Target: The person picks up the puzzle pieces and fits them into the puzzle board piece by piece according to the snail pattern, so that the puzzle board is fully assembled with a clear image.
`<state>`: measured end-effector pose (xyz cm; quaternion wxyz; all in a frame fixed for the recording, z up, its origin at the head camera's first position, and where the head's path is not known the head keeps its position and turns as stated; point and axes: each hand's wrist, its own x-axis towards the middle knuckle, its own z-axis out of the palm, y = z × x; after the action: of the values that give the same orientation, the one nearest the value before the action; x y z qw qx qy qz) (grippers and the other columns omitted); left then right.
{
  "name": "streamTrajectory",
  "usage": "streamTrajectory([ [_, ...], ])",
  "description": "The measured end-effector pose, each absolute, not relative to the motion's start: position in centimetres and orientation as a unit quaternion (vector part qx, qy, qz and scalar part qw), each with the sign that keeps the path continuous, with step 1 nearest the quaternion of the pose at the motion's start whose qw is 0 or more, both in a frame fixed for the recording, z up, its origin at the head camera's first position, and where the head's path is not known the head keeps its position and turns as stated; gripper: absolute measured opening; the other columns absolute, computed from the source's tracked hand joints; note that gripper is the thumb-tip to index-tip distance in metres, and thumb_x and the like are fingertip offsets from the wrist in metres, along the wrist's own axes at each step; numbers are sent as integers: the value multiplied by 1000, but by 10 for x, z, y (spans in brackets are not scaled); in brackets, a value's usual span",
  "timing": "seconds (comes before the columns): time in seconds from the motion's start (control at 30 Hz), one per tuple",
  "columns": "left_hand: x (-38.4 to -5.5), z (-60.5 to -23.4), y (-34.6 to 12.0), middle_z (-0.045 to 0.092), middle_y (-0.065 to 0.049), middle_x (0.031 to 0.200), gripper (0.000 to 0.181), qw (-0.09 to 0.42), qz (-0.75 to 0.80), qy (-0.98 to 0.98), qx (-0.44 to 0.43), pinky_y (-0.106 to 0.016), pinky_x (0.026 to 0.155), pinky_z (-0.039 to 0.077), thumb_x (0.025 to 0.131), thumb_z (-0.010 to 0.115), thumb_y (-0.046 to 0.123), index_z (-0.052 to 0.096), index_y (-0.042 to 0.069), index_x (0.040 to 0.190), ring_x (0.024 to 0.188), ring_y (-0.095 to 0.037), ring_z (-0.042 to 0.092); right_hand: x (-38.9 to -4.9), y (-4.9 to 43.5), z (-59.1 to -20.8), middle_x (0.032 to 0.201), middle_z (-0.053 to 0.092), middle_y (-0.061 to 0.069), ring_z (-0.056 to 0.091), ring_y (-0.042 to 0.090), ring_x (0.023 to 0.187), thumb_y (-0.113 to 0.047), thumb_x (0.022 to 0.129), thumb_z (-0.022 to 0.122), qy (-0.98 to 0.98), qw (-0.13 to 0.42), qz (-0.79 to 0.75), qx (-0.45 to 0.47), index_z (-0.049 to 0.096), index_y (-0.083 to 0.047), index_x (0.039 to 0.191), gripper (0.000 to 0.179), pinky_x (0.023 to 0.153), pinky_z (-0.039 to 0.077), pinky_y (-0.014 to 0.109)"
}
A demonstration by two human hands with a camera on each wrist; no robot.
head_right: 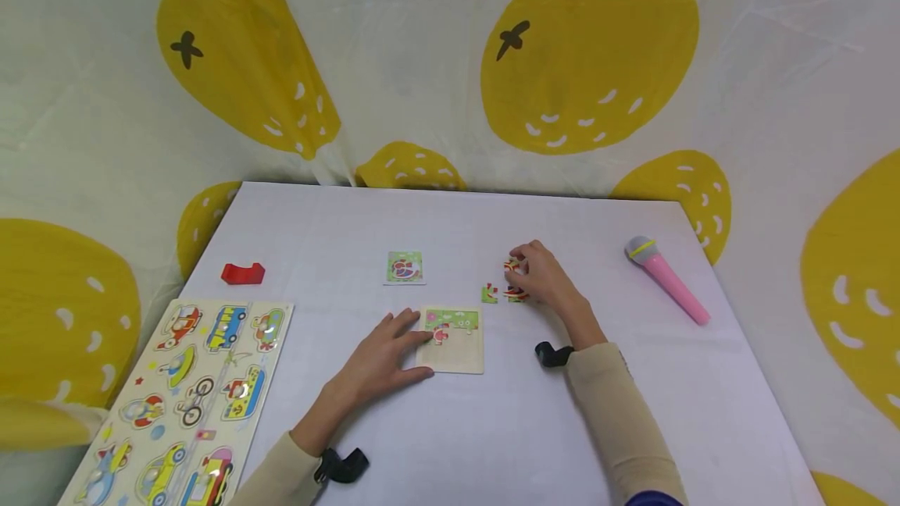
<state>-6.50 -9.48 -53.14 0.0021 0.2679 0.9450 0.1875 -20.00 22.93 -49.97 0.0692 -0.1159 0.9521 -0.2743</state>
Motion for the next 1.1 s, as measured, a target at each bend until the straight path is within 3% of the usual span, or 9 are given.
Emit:
streamTrajectory([
  [0.63,-65,-533,-95,50,-9,150,59,-3,190,944,269,-45,124,29,83,74,56,65,25,133,146,-28,41,-207,228,-503,124,52,19,53,30,99,-26,93,69,958,96,-250,-106,58,-3,136,50,87,50,43],
  [0.87,-66,-533,-95,49,-9,151,59,7,193,944,266,-44,125,27,84,73,57,65,26,134,147,-27,40,-207,229,-502,111,63,16,59,28,95,-20,99,60,953,84,-271,-104,59,-6,133,37,82,52,41],
  [1.1,-66,-533,-95,50,-9,151,59,4,189,945,267,-44,125,28,84,73,57,65,26,133,147,-27,41,-204,229,-498,108,66,14,58,27,92,-17,103,53,951,54,-290,-95,62,-7,131,31,82,51,41],
])
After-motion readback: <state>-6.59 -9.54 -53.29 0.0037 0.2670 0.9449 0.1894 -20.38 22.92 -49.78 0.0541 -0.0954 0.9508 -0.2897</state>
